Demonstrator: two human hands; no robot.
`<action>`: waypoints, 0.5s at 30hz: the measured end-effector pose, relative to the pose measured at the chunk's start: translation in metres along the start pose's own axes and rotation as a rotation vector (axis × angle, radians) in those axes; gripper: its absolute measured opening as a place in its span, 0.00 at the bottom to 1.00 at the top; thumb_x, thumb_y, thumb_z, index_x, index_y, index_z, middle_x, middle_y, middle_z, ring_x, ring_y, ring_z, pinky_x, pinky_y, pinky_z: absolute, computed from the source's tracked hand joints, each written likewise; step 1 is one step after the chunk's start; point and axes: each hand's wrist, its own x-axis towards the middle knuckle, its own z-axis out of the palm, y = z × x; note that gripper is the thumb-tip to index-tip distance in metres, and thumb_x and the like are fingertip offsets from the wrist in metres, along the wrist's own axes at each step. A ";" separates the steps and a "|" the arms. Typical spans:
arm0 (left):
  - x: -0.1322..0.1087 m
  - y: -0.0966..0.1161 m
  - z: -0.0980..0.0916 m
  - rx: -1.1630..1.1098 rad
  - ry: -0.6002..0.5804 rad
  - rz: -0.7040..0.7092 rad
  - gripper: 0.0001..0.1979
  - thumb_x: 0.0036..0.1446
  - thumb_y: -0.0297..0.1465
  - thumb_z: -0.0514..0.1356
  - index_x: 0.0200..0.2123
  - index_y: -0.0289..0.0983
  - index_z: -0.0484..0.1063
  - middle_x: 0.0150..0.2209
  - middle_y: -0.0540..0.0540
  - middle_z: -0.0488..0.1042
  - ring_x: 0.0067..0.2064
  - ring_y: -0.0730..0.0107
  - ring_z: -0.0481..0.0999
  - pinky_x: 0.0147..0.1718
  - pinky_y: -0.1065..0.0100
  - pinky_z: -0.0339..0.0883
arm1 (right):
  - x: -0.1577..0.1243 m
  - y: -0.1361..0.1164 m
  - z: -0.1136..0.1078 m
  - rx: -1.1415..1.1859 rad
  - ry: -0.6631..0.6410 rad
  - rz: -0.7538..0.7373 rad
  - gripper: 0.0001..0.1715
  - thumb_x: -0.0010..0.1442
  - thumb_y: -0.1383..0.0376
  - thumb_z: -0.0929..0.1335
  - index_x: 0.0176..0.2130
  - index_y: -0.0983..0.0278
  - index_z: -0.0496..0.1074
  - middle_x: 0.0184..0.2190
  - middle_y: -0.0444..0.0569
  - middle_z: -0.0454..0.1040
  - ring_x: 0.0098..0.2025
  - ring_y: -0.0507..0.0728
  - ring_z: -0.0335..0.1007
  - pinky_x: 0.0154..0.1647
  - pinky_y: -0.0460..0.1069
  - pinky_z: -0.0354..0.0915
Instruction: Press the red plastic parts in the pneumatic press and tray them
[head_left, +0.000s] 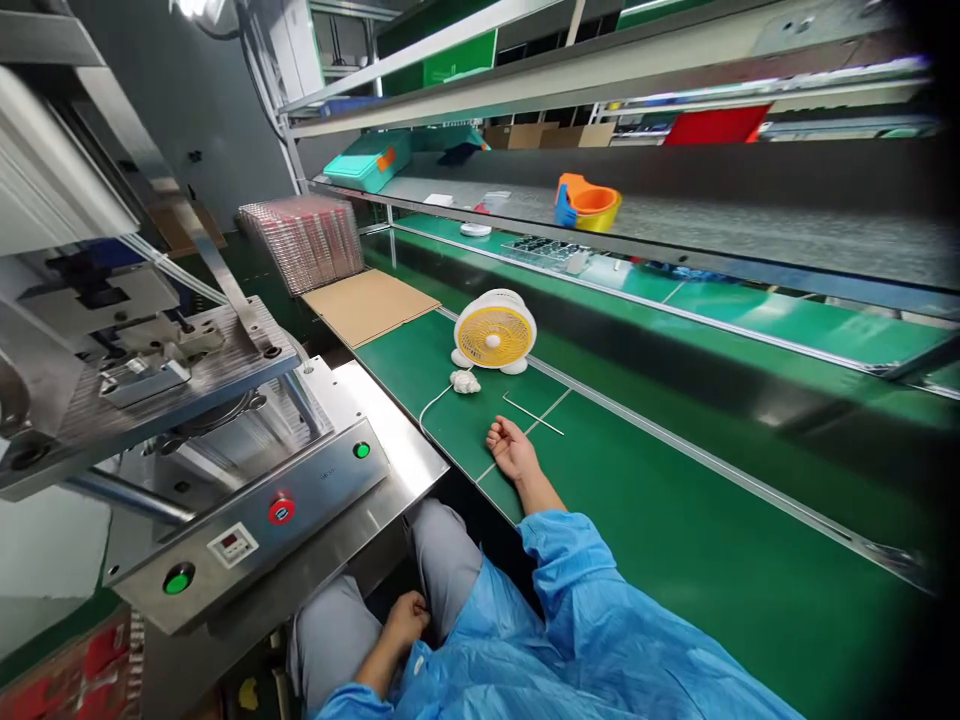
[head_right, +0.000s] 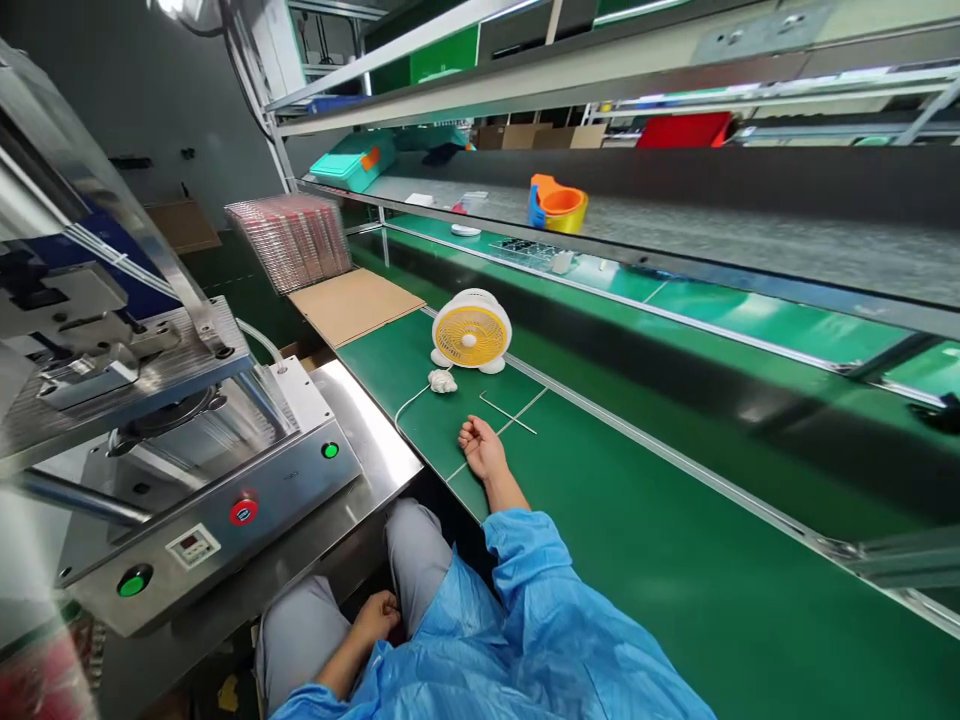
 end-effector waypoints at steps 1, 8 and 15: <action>0.002 -0.001 0.000 0.043 0.013 0.025 0.12 0.33 0.18 0.60 0.17 0.39 0.61 0.14 0.55 0.56 0.21 0.76 0.54 0.23 0.70 0.45 | 0.001 0.000 0.000 0.001 0.002 0.000 0.12 0.52 0.65 0.77 0.35 0.62 0.74 0.25 0.44 0.73 0.24 0.51 0.68 0.24 0.43 0.70; 0.010 -0.009 -0.004 0.188 0.035 0.100 0.10 0.33 0.23 0.59 0.19 0.40 0.61 0.14 0.54 0.56 0.21 0.74 0.53 0.24 0.68 0.45 | 0.002 0.001 -0.001 0.010 0.011 0.002 0.12 0.51 0.65 0.77 0.35 0.63 0.74 0.25 0.44 0.73 0.25 0.51 0.69 0.23 0.43 0.69; 0.014 -0.011 -0.004 0.233 0.040 0.124 0.09 0.32 0.24 0.59 0.20 0.40 0.62 0.16 0.53 0.58 0.22 0.72 0.57 0.24 0.69 0.47 | 0.002 0.002 -0.001 0.022 0.020 -0.006 0.12 0.51 0.65 0.77 0.35 0.63 0.74 0.25 0.44 0.73 0.25 0.51 0.69 0.23 0.43 0.69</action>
